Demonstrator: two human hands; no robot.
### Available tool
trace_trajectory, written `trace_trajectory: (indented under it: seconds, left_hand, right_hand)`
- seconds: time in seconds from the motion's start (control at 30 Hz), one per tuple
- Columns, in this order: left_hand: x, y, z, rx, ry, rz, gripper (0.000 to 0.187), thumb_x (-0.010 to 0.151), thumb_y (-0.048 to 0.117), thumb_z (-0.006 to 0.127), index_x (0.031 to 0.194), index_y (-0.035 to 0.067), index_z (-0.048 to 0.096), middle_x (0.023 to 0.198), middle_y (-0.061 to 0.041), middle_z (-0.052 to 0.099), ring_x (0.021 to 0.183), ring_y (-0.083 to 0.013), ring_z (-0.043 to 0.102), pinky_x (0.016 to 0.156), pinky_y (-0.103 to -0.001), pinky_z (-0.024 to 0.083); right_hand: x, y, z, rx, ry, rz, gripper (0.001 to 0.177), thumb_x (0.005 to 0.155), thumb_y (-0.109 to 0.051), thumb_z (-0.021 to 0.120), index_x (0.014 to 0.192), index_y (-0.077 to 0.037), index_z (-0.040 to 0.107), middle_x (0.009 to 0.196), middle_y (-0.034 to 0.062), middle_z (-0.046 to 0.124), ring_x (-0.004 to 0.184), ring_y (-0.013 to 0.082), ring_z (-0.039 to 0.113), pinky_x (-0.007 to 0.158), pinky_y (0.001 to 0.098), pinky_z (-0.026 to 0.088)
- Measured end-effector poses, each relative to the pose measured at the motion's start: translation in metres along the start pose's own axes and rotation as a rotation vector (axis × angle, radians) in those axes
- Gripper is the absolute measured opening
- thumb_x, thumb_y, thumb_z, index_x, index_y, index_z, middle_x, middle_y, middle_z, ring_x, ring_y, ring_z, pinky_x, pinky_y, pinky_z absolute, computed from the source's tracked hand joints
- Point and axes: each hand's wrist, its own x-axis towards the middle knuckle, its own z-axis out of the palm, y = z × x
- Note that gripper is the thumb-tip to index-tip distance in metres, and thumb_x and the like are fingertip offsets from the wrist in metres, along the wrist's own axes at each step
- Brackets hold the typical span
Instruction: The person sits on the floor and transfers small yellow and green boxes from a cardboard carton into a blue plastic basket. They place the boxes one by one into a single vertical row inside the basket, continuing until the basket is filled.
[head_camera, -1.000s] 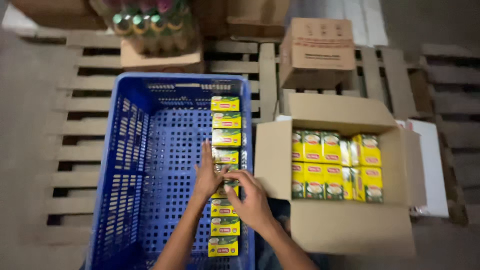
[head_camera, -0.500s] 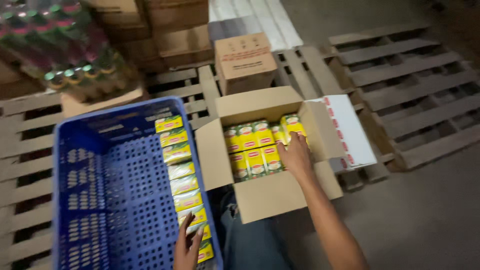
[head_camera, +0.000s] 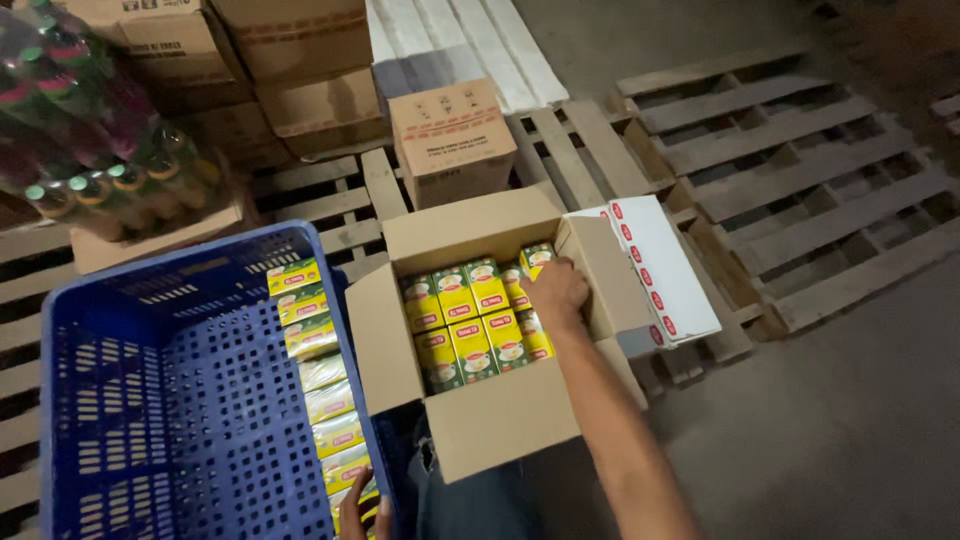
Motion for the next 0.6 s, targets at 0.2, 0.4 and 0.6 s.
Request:
trace_trajectory:
  seconds: [0.2,0.4,0.6]
  left_hand:
    - [0.011,-0.037,-0.002,-0.061,-0.020,-0.179,0.071,0.088,0.030,0.074,0.157,0.015,0.066,0.150,-0.009,0.072,0.106,-0.0300,0.078,0.087,-0.040,0.065]
    - [0.016,-0.053,-0.005,0.006,-0.067,-0.086,0.075,0.088,0.026,0.076,0.161,0.020,0.062,0.150,-0.006,0.073,0.099,-0.0251,0.081,0.084,-0.036,0.067]
    - [0.008,0.016,-0.009,-0.095,-0.014,-0.307,0.081,0.093,0.019,0.070,0.171,0.022,0.046,0.161,-0.005,0.067,0.109,-0.0317,0.074,0.090,-0.039,0.058]
  right_hand:
    - [0.019,-0.013,0.009,-0.256,0.003,-0.078,0.082,0.082,-0.086,0.076,0.129,-0.018,0.077,0.124,0.0094,0.073,0.106,0.0198,0.078,0.081,0.0352,0.063]
    - [0.034,-0.019,0.034,-0.200,0.182,-0.194,0.088,0.073,-0.069,0.091,0.135,-0.017,0.057,0.127,0.0133,0.074,0.115,0.0290,0.072,0.074,0.0462,0.063]
    - [0.021,-0.013,-0.007,-0.001,-0.031,-0.188,0.101,0.084,-0.060,0.090,0.157,-0.009,0.043,0.141,0.0189,0.064,0.114,0.0403,0.076,0.086,0.0534,0.064]
